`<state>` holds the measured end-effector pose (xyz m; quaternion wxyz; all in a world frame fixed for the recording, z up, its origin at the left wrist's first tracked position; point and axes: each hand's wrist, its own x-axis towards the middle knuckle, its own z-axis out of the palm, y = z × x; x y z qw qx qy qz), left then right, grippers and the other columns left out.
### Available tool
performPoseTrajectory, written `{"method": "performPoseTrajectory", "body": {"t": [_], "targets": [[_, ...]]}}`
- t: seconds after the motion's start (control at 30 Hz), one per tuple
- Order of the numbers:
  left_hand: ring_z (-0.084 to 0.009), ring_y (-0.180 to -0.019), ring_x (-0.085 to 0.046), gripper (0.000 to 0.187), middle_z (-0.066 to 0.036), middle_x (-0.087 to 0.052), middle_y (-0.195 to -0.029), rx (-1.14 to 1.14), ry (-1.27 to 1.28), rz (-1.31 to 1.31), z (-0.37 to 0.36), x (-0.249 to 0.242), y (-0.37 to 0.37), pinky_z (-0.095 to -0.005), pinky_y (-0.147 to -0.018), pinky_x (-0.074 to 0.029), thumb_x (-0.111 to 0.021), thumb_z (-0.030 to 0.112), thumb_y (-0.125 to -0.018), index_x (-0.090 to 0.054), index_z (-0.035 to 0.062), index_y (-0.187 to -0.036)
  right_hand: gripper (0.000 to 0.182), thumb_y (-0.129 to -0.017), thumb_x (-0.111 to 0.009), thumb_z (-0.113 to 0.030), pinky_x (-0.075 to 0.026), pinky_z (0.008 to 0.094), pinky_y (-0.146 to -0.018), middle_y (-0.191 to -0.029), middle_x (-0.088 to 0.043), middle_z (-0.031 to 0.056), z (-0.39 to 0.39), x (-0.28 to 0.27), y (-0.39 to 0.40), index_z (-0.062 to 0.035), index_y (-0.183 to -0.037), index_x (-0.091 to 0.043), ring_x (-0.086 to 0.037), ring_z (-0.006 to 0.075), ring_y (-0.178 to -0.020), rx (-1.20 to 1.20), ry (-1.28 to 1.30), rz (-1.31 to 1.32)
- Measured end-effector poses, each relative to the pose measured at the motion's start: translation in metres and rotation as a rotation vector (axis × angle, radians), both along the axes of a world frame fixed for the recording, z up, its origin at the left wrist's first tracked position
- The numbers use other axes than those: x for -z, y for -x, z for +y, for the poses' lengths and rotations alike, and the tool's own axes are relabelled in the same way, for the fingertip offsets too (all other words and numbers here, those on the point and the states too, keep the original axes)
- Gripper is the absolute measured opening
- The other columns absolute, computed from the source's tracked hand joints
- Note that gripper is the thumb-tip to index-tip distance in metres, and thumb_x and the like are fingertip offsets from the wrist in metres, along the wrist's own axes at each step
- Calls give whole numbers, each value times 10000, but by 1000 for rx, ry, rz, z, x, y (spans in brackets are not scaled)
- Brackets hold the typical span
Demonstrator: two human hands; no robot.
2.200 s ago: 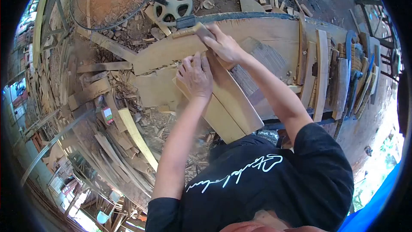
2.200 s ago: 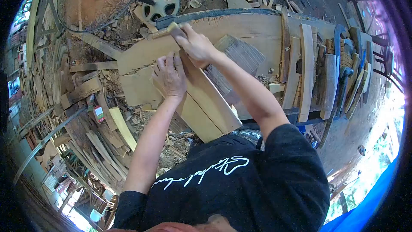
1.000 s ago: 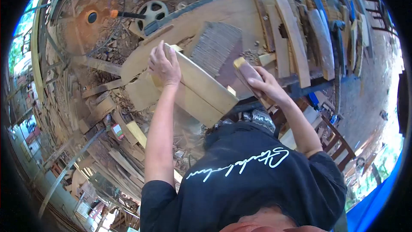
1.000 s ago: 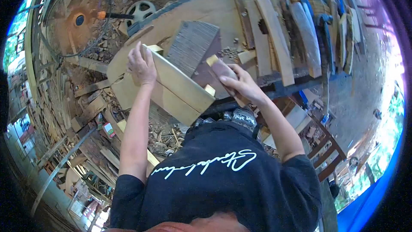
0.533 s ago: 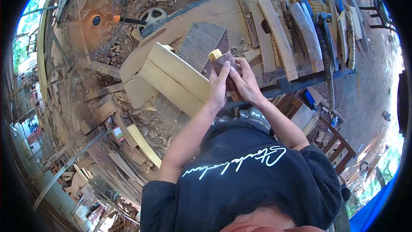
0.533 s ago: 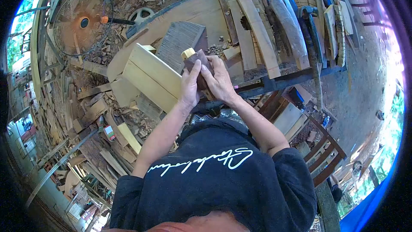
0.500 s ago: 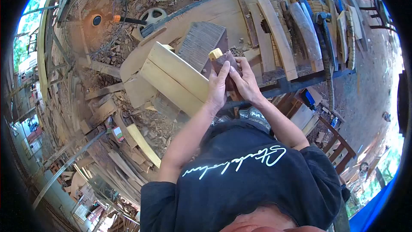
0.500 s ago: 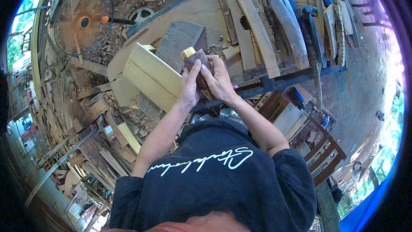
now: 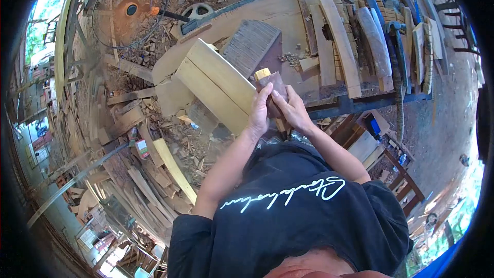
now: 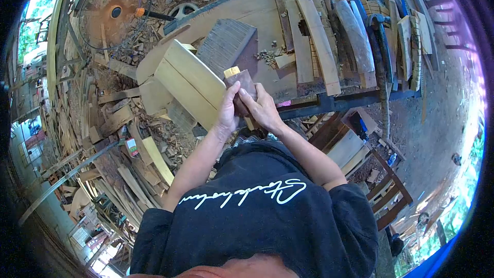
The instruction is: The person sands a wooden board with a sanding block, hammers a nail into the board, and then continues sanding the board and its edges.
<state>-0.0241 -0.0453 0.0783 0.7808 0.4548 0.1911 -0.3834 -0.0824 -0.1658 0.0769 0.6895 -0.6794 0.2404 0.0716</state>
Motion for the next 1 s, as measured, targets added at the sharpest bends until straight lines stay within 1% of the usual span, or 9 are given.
{"method": "performPoseTrajectory", "body": {"t": [0.1,0.17,0.23,0.3,0.4,0.5,0.6,0.77,1.0], "targets": [[-133,-1090,-568,460,-45,-589,-1197,97,-72,-74,13,-7,-11,-313,-963,-464,-571,356,-1002,-502,56,-1344,504,-966,-593,-438,-509,444,-794,-954,-657,287,2,1,-11,43,-1083,-499,-675,397,-918,4,-113,11],[-156,-1148,-531,542,-65,-543,-1263,45,-263,-441,24,-8,-21,-327,-990,-444,-527,394,-1024,-437,18,-1403,416,-976,-594,-391,-507,407,-784,-914,-652,260,-1,-11,-22,12,-1051,-520,-673,332,-879,-72,197,9],[-235,-1234,-486,609,-131,-493,-1351,29,-678,-761,48,8,-42,-373,-1035,-407,-491,409,-1033,-360,-4,-1460,409,-968,-598,-390,-504,434,-772,-898,-648,269,1,-4,-34,4,-1030,-508,-665,375,-865,-101,265,-20],[-320,-1272,-459,647,-185,-477,-1383,130,-1182,-968,71,-1,-74,-449,-1073,-357,-471,453,-1022,-343,18,-1484,403,-960,-601,-390,-501,462,-760,-882,-643,278,6,1,-42,-3,-1009,-496,-657,417,-851,-128,336,-45],[-387,-1356,-363,683,-216,-405,-1463,172,-1433,-1069,106,30,-121,-528,-1108,-281,-448,516,-1002,-332,76,-1511,397,-954,-593,-387,-482,515,-743,-882,-635,283,14,4,-51,-13,-1000,-468,-627,471,-854,-243,527,-58],[-429,-1451,-203,673,-182,-266,-1580,319,-1743,-1066,115,49,-150,-608,-1128,-190,-430,562,-982,-292,231,-1552,380,-950,-592,-365,-479,538,-737,-902,-634,260,17,4,-56,-14,-987,-452,-625,463,-849,-276,548,-37],[-457,-1445,-191,655,-188,-237,-1588,381,-1898,-1102,109,55,-151,-619,-1134,-169,-407,541,-992,-245,274,-1568,382,-948,-590,-360,-483,538,-747,-922,-640,278,21,12,-80,-5,-998,-461,-626,466,-861,-329,529,-50],[-465,-1443,-193,651,-184,-242,-1591,369,-1863,-1087,108,48,-150,-617,-1136,-153,-422,513,-981,-249,288,-1567,402,-963,-556,-383,-493,544,-742,-927,-641,310,49,22,-195,8,-1007,-472,-626,478,-886,-350,569,-140],[-487,-1444,-160,680,-191,-203,-1603,419,-1834,-1045,109,49,-152,-643,-1126,-119,-446,507,-959,-251,269,-1565,429,-955,-575,-410,-499,522,-737,-915,-642,313,24,22,-127,-2,-1011,-454,-634,477,-857,-428,500,-63]]}}
